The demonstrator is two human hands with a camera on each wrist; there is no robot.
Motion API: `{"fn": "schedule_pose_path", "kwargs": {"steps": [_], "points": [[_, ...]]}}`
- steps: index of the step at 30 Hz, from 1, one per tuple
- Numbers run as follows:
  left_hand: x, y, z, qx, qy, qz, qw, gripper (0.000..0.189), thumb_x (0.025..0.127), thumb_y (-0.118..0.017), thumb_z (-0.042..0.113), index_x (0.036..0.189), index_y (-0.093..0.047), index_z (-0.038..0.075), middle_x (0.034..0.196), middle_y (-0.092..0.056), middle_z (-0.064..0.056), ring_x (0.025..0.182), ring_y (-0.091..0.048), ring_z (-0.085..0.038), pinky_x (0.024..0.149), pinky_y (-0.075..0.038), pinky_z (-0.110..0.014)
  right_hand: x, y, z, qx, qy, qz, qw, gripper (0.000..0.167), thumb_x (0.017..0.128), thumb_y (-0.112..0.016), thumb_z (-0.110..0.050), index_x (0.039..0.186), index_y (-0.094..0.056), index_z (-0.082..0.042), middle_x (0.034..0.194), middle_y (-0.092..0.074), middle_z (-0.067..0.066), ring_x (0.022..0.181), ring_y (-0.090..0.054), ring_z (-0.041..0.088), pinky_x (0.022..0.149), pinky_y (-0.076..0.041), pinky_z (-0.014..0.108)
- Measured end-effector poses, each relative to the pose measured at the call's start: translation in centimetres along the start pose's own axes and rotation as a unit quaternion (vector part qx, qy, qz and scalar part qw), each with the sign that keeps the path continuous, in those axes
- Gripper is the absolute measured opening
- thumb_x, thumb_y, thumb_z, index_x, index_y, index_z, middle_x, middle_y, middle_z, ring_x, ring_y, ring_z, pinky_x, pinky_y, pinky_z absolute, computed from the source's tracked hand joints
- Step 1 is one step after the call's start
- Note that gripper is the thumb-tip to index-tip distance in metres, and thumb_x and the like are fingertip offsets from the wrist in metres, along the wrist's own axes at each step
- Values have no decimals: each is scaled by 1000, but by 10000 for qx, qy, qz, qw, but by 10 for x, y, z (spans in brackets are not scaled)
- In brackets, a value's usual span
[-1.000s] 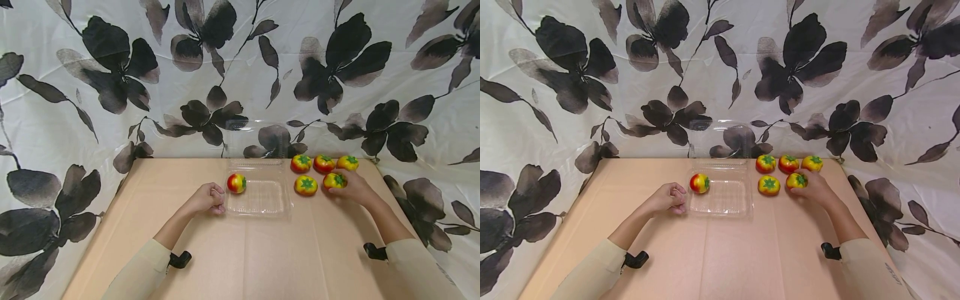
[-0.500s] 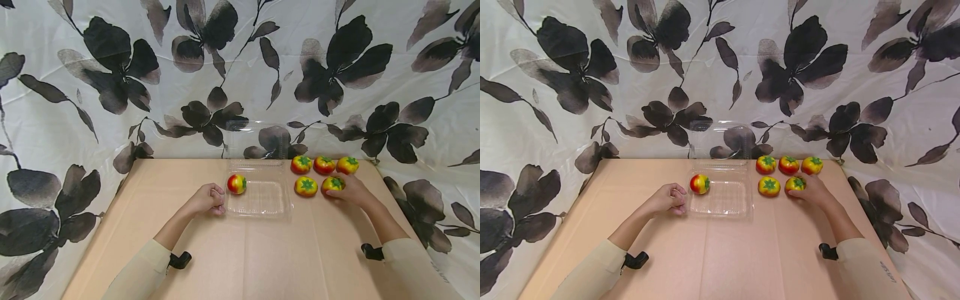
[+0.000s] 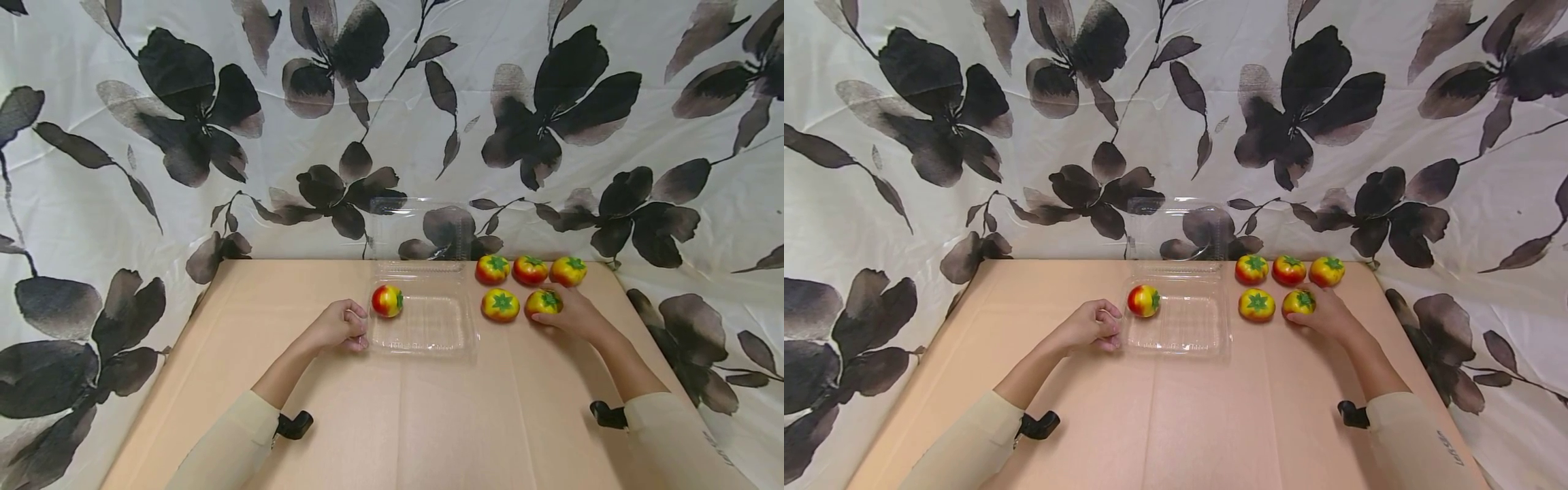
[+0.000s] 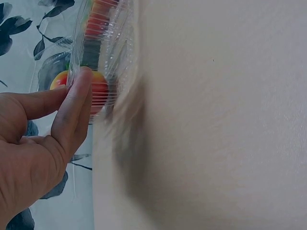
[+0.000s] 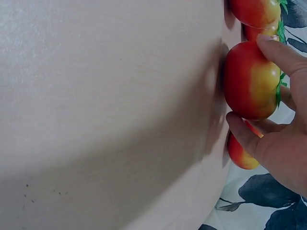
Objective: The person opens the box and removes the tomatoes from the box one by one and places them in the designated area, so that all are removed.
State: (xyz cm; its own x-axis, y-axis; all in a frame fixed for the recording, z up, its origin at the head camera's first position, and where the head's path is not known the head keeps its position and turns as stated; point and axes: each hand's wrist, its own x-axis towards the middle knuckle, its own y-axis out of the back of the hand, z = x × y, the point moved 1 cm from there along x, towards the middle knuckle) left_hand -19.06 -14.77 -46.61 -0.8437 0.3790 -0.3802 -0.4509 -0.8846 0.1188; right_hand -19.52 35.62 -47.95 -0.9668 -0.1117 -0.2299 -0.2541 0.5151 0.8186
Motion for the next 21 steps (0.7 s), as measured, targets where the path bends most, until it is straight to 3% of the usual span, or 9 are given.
{"fn": "schedule_pose_path", "kwargs": {"steps": [21], "points": [[1, 1, -1, 63, 23, 10, 10000, 27, 95, -59, -12, 119, -47, -11, 80, -67, -15, 64, -71, -21, 61, -66, -32, -3, 0, -3, 110, 77, -123, 9998, 87, 92, -77, -41, 154, -33, 3, 151, -35, 38, 135, -38, 56, 114, -31, 77]]}}
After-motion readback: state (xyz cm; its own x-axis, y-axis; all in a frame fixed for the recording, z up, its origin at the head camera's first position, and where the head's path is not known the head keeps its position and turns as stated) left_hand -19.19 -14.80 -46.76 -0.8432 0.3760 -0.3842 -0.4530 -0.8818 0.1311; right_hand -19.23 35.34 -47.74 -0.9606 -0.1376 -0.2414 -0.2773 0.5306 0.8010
